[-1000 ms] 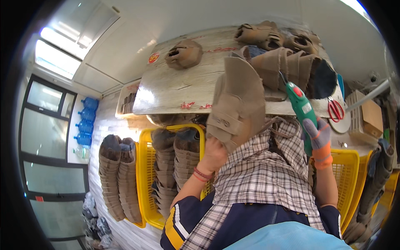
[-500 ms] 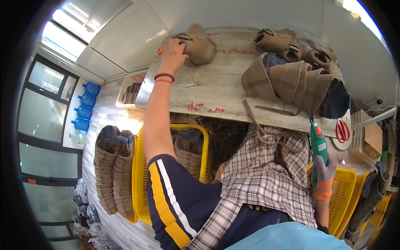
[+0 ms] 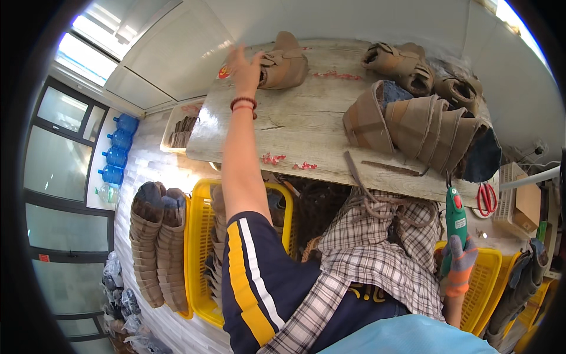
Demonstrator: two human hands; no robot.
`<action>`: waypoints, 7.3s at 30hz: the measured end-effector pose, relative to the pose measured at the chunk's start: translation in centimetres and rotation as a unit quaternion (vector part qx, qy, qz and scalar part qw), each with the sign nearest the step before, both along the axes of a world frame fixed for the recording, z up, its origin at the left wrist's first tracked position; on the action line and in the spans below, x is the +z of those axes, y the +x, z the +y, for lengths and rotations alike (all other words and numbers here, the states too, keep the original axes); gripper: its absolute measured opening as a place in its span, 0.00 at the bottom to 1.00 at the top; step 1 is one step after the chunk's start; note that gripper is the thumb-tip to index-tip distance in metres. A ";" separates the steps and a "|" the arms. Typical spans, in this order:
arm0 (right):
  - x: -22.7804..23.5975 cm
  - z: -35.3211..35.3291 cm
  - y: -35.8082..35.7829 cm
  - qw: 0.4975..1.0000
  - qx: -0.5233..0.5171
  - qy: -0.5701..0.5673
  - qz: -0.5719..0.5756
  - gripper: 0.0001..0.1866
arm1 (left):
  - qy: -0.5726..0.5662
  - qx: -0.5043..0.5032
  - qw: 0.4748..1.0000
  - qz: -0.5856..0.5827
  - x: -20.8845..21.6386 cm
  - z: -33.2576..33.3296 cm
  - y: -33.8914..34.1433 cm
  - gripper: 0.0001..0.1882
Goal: The person uses a handheld electric trimmer to shave the exterior of brown boots, then uses scissors to trim loose threads. Finished boots are placed into a yellow basket.
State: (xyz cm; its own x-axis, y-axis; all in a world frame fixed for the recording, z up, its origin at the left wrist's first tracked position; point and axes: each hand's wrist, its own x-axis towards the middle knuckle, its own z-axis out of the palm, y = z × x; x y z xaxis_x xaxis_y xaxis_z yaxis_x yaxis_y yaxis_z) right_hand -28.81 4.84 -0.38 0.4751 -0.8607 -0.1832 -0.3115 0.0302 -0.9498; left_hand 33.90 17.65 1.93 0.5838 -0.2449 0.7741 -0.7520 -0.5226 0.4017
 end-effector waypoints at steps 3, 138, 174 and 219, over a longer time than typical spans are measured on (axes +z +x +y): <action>-0.2 0.5 -0.8 0.999 -0.027 0.016 -0.027 0.13 | -0.311 0.064 0.948 -0.021 -3.3 3.7 -3.4 0.19; -1.1 -2.2 4.3 0.844 0.170 -0.499 -0.098 0.35 | -0.499 -0.468 0.425 0.593 -1.6 3.2 -37.6 0.24; -0.6 0.0 5.8 0.953 0.167 -0.231 -0.102 0.30 | -0.299 -0.461 0.720 0.424 -7.5 1.6 -38.8 0.19; -2.4 -1.4 1.5 0.999 0.005 0.008 -0.053 0.17 | 0.278 -0.032 0.948 -0.153 4.8 0.4 -2.9 0.28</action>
State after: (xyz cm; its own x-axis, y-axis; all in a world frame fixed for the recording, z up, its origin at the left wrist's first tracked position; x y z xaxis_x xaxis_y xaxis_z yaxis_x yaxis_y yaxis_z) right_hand -27.35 3.42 -2.75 0.5013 -0.8529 -0.1459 -0.2100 0.0436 -0.9767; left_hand 30.96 18.10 6.73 0.3226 -0.6915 0.6463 -0.8258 -0.5393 -0.1649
